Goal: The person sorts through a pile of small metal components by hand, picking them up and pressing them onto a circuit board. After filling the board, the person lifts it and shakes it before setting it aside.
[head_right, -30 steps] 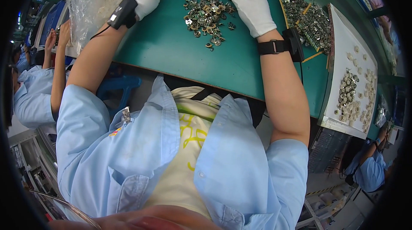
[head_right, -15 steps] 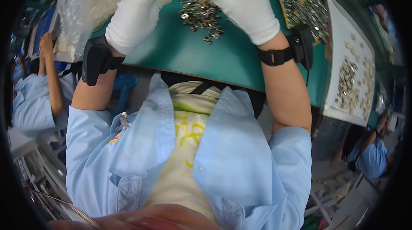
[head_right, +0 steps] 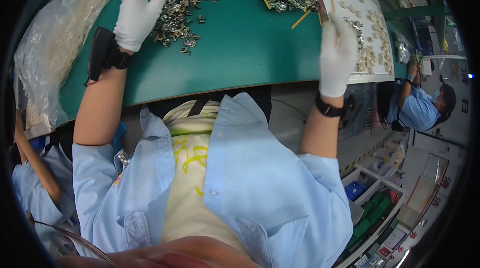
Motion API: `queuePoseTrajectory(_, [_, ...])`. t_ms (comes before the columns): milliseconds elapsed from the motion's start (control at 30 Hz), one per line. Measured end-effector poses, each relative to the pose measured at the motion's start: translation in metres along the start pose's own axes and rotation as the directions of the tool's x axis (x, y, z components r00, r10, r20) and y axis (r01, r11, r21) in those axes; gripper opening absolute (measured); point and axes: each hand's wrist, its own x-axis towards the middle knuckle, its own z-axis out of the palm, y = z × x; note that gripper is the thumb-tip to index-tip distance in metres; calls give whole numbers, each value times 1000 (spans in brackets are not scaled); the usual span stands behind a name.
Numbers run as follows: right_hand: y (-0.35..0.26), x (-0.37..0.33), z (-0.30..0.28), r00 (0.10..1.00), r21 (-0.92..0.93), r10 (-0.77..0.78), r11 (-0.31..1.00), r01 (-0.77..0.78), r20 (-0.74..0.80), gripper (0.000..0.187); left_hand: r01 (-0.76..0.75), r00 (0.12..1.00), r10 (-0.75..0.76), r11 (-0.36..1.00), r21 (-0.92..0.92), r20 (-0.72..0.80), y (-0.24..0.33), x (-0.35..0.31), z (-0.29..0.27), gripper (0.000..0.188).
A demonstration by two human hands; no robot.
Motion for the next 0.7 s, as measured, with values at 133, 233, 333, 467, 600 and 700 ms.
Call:
queuePoseTrajectory(133, [27, -33, -3, 978, -340, -2, 937, 75, 209, 32, 15, 996, -18, 999, 28, 82, -24, -1, 4, 24])
queuePoseTrajectory(233, [36, -30, 6, 948, -409, 120, 912, 12, 294, 36, 227, 965, -209, 968, -103, 161, -28, -1, 3, 28])
queuePoseTrajectory(333, [44, -6, 10, 916, -522, 230, 853, -26, 330, 40, 273, 953, -252, 955, -115, 170, -32, -1, 0, 28])
queuePoseTrajectory(467, [35, 19, 7, 952, -464, 74, 882, 77, 298, 46, 308, 944, -289, 944, -116, 158, -29, 0, -2, 28])
queuePoseTrajectory(600, [12, 50, 39, 895, -188, -353, 893, 409, 272, 55, 317, 945, -298, 937, -149, 135, -24, -1, -2, 28])
queuePoseTrajectory(700, [13, 56, 72, 890, -248, -226, 907, 341, 396, 63, 308, 949, -296, 942, -131, 107, -29, -1, -1, 29])
